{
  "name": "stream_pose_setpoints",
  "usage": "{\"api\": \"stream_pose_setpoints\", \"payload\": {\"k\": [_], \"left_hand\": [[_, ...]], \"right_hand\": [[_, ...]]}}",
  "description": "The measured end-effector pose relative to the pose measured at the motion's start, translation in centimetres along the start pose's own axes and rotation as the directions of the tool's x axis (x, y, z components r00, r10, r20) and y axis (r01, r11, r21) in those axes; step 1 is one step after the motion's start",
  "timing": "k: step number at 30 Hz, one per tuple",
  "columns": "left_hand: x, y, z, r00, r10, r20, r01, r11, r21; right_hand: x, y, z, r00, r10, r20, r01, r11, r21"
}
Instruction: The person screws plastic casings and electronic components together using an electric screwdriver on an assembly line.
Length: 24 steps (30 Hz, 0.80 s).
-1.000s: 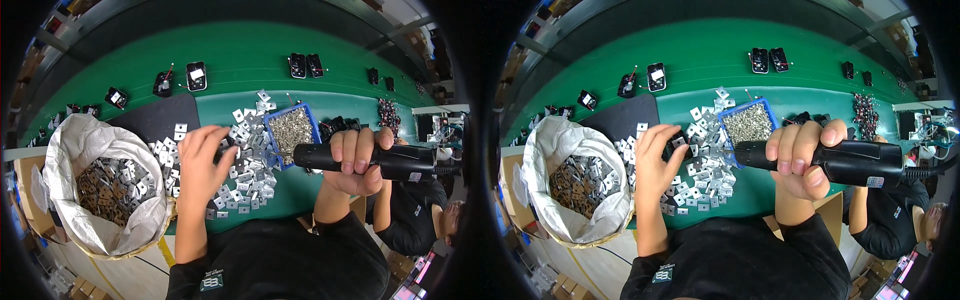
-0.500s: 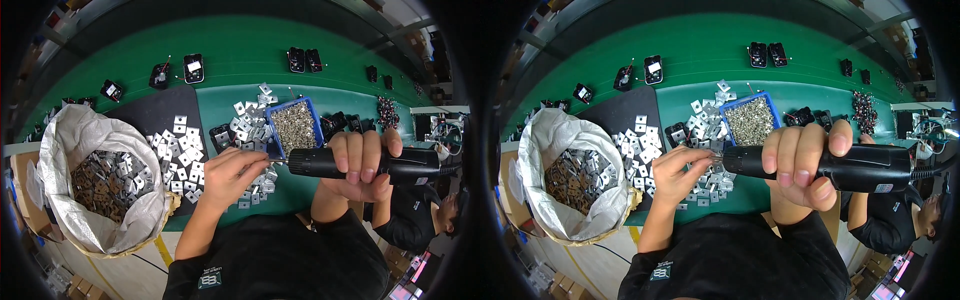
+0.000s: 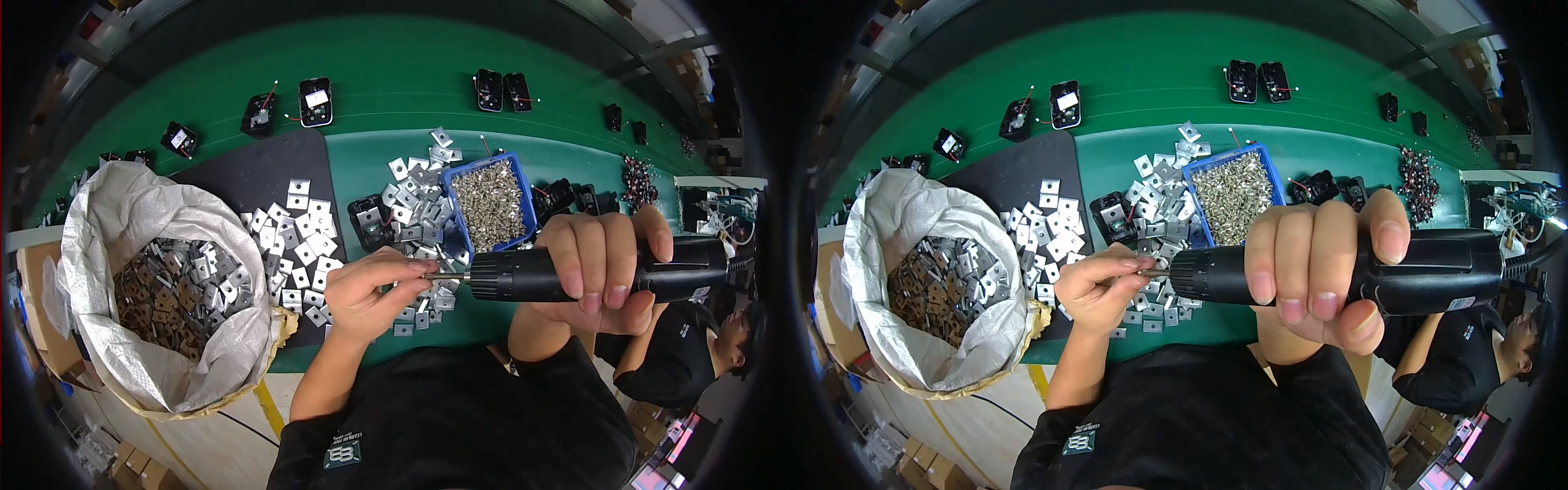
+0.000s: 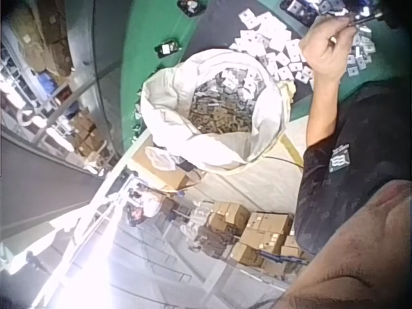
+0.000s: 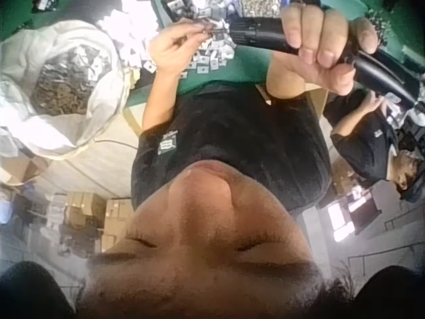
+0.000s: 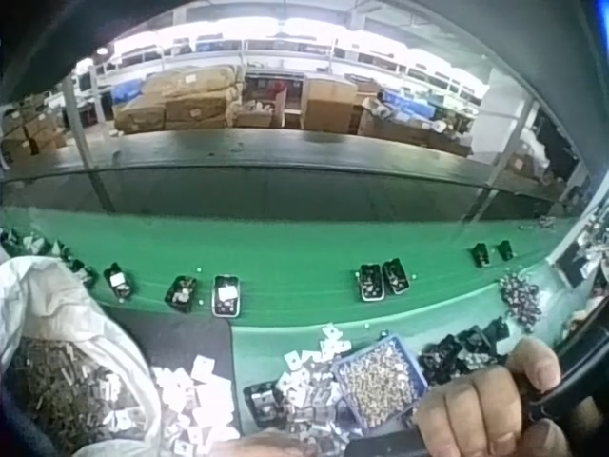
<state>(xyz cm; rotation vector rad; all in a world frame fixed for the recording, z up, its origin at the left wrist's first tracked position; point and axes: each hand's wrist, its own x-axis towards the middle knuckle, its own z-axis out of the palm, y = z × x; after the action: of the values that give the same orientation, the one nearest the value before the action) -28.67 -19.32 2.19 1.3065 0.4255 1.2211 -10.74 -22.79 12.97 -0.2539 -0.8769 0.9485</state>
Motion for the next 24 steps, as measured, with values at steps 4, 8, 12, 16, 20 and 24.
{"api": "stream_pose_setpoints", "payload": {"k": [4,8,12,16,20,24], "left_hand": [[-0.2,-0.2,-0.2,1.0,0.002,-0.005,-0.002,1.0,0.017],[0.0,0.3,-0.2,0.999,0.041,-0.004,-0.041,0.998,0.041],[0.2,0.7,0.5,0.993,0.121,-0.001,-0.119,0.981,0.15],[-0.4,0.5,-0.2,0.999,0.025,-0.04,-0.019,0.988,0.155],[0.0,0.3,-1.5,0.997,0.024,0.076,-0.037,0.983,0.177],[1.6,0.6,-3.6,0.983,0.033,0.178,-0.108,0.897,0.429]], "right_hand": [[-0.1,0.4,0.0,0.999,-0.015,-0.042,0.014,1.0,-0.012],[0.1,0.3,-1.0,0.996,0.019,0.088,-0.02,1.0,0.008],[0.7,0.2,-1.6,0.965,0.012,0.261,-0.028,0.998,0.056],[0.9,1.6,-2.2,0.967,0.048,0.252,-0.073,0.993,0.091],[1.3,2.3,-2.2,0.983,0.081,0.162,-0.095,0.992,0.085],[1.0,3.5,-2.8,0.985,0.098,0.143,-0.104,0.994,0.036]]}}
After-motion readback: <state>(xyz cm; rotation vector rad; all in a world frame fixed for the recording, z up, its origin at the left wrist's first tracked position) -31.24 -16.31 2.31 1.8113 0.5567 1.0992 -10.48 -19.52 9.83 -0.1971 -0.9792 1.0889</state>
